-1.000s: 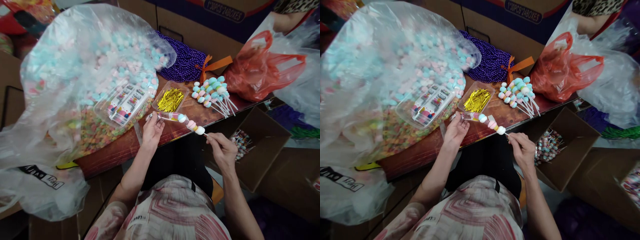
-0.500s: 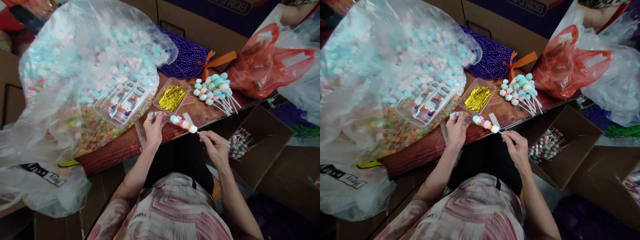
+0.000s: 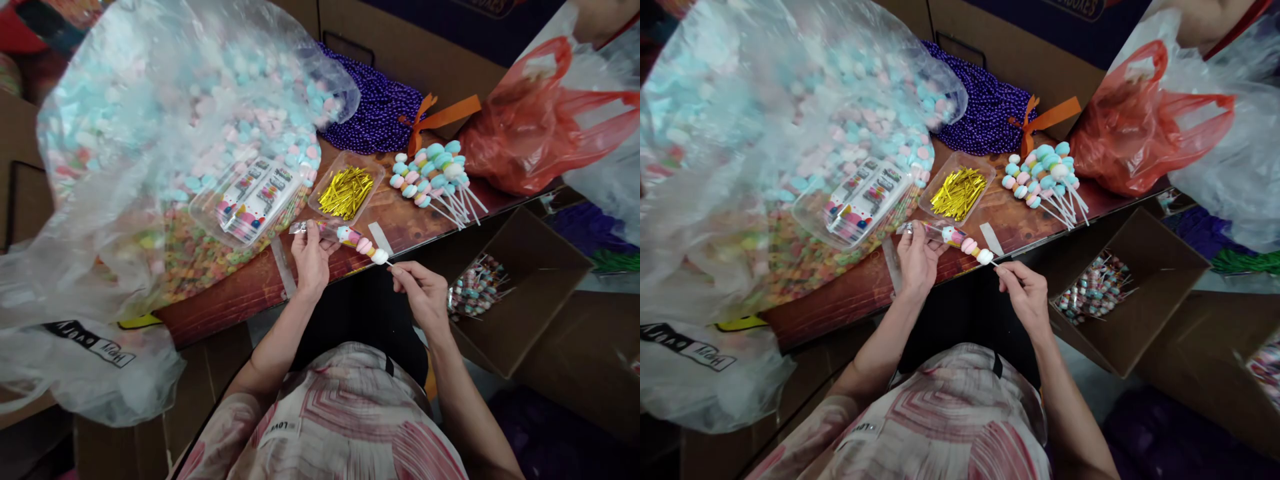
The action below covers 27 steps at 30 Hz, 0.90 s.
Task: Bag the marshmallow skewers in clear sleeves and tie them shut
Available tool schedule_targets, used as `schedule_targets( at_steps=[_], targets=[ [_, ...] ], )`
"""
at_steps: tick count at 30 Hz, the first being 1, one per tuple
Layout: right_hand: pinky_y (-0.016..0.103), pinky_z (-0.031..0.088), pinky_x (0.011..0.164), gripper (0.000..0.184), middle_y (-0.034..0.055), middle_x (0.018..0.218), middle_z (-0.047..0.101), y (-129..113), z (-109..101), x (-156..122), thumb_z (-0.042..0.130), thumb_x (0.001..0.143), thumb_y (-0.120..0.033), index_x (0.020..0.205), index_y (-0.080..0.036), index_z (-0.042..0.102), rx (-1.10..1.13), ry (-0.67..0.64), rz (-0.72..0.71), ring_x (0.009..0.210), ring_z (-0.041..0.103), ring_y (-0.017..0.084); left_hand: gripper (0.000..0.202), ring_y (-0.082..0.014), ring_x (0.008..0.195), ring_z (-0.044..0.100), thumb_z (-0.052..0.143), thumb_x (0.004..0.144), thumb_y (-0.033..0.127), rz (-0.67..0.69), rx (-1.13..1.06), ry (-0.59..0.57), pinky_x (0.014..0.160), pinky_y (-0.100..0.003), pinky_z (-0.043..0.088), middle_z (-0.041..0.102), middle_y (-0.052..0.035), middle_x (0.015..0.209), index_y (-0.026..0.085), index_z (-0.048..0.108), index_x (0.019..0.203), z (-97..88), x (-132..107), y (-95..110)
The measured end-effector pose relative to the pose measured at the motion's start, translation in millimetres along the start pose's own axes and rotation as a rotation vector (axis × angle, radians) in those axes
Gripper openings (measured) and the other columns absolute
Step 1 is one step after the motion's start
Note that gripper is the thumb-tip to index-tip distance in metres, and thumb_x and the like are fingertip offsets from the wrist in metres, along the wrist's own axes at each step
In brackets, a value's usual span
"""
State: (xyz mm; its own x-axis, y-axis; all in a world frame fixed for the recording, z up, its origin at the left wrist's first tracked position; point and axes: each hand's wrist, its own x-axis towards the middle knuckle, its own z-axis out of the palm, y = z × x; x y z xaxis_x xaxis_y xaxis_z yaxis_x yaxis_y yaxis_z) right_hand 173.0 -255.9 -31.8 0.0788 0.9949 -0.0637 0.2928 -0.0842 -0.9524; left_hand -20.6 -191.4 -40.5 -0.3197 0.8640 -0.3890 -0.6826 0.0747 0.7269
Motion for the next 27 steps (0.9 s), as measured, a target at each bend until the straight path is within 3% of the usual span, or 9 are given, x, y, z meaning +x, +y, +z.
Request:
schedule_targets(
  at_steps=[10, 16, 21, 27],
  targets=[
    [0.026, 0.036, 0.059, 0.024, -0.0048, 0.057, 0.051, -1, 4, -1, 0.056, 0.097, -0.032, 0.081, -0.021, 0.068, -0.261, -0.098, -0.175, 0.053, 0.046, 0.01, 0.04, -0.0216, 0.101, 0.075, 0.083, 0.073, 0.05, 0.027, 0.101, -0.169, 0.088, -0.033, 0.057, 0.078, -0.003, 0.089, 0.024, 0.065, 0.097, 2.6, -15, -4],
    [0.025, 0.033, 0.053, 0.028, -0.0057, 0.05, 0.05, -3, 7, 0, 0.053, 0.097, -0.038, 0.08, -0.02, 0.066, -0.015, -0.267, 0.058, 0.049, 0.043, 0.01, 0.042, -0.0231, 0.103, 0.075, 0.079, 0.076, 0.055, -0.032, 0.068, -0.187, 0.089, -0.033, 0.057, 0.079, -0.006, 0.091, 0.021, 0.063, 0.094, 0.0, -13, -6],
    [0.025, 0.024, 0.046, 0.029, -0.0065, 0.043, 0.046, -4, 17, 0, 0.059, 0.09, -0.044, 0.076, -0.019, 0.065, 0.238, -0.263, 0.243, 0.042, 0.034, 0.009, 0.047, -0.024, 0.094, 0.077, 0.079, 0.074, 0.059, -0.075, 0.064, -0.194, 0.084, -0.033, 0.058, 0.079, -0.008, 0.094, 0.019, 0.062, 0.092, 1.8, -12, -5],
    [0.024, 0.019, 0.045, 0.029, -0.008, 0.038, 0.039, -8, 21, 2, 0.068, 0.083, -0.043, 0.069, -0.017, 0.065, 0.483, -0.3, 0.384, 0.039, 0.028, 0.007, 0.04, -0.0253, 0.101, 0.076, 0.076, 0.08, 0.055, -0.084, 0.071, -0.197, 0.086, -0.033, 0.057, 0.079, -0.0093, 0.097, 0.019, 0.063, 0.091, 2.9, -12, -2]
  ],
)
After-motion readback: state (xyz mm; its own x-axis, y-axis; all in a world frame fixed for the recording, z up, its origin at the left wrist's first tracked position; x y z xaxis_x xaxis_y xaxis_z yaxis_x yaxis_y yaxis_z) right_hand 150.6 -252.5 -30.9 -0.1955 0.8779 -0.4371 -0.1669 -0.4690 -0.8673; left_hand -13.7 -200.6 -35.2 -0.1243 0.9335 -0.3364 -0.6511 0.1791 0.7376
